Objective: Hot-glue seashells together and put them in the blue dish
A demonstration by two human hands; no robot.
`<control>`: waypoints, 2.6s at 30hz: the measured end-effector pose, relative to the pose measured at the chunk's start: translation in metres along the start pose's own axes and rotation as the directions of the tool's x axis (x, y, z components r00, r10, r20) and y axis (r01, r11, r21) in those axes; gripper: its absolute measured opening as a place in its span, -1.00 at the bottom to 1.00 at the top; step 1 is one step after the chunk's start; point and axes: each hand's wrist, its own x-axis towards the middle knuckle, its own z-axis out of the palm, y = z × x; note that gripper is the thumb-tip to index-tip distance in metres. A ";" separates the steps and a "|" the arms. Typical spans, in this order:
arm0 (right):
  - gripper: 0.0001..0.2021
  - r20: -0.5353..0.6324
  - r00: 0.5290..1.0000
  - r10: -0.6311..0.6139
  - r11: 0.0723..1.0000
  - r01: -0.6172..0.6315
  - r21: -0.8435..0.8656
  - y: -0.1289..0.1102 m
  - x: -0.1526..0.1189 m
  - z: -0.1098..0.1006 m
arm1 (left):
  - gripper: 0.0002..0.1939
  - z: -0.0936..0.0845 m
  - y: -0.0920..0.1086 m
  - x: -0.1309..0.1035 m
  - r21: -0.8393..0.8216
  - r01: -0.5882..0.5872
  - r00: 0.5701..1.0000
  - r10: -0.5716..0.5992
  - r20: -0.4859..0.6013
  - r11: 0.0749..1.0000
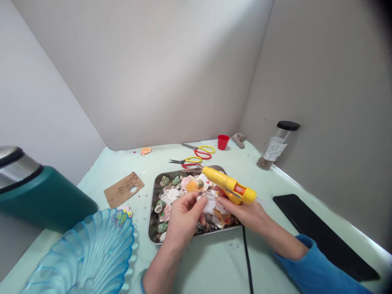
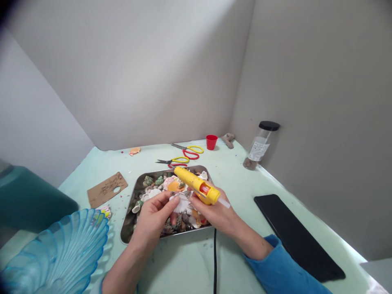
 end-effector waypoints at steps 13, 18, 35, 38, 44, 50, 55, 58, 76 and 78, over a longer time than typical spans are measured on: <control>-0.81 0.005 0.999 -0.054 0.999 0.054 0.002 0.002 0.000 0.000 | -0.68 -0.002 -0.002 -0.001 0.105 0.023 0.999 -0.026 0.020 0.994; -0.80 0.009 0.999 -0.051 0.999 0.051 0.005 -0.001 0.000 0.000 | -0.68 -0.002 -0.001 -0.002 0.116 0.023 1.000 -0.025 0.017 0.993; -0.83 0.037 0.997 -0.062 0.997 0.064 -0.042 -0.005 0.000 0.000 | -0.66 -0.004 -0.002 -0.001 0.050 0.051 0.998 -0.053 0.034 0.997; -0.82 0.037 0.997 -0.065 0.997 0.067 -0.045 -0.004 0.000 0.000 | -0.65 -0.004 -0.001 -0.001 0.049 0.052 0.998 -0.053 0.031 0.997; -0.83 0.042 0.997 -0.059 0.998 0.061 -0.033 -0.004 -0.002 -0.001 | -0.66 -0.004 -0.001 -0.001 0.047 0.052 0.998 -0.054 0.030 0.998; -0.78 0.016 0.999 -0.039 0.999 0.040 -0.034 0.000 0.001 0.000 | -0.70 -0.004 -0.006 0.001 0.050 0.062 0.998 -0.063 0.027 0.997; -0.76 -0.019 0.999 -0.037 0.999 0.036 -0.004 -0.001 0.002 -0.001 | -0.76 -0.003 -0.005 0.001 -0.035 0.054 0.997 -0.052 0.062 0.998; -0.72 -0.053 0.998 -0.029 0.999 0.030 0.019 -0.004 0.003 0.000 | -0.72 -0.002 -0.004 0.002 -0.116 0.029 0.999 -0.031 -0.020 0.993; -0.77 0.235 0.970 -0.059 0.996 0.074 -0.056 -0.003 0.001 -0.003 | -0.74 -0.006 -0.002 0.004 -0.266 -0.086 0.958 0.006 -0.288 0.960; -0.77 0.230 0.972 -0.056 0.995 0.072 -0.062 -0.002 0.001 -0.003 | -0.74 -0.006 -0.002 0.004 -0.266 -0.084 0.957 0.003 -0.289 0.960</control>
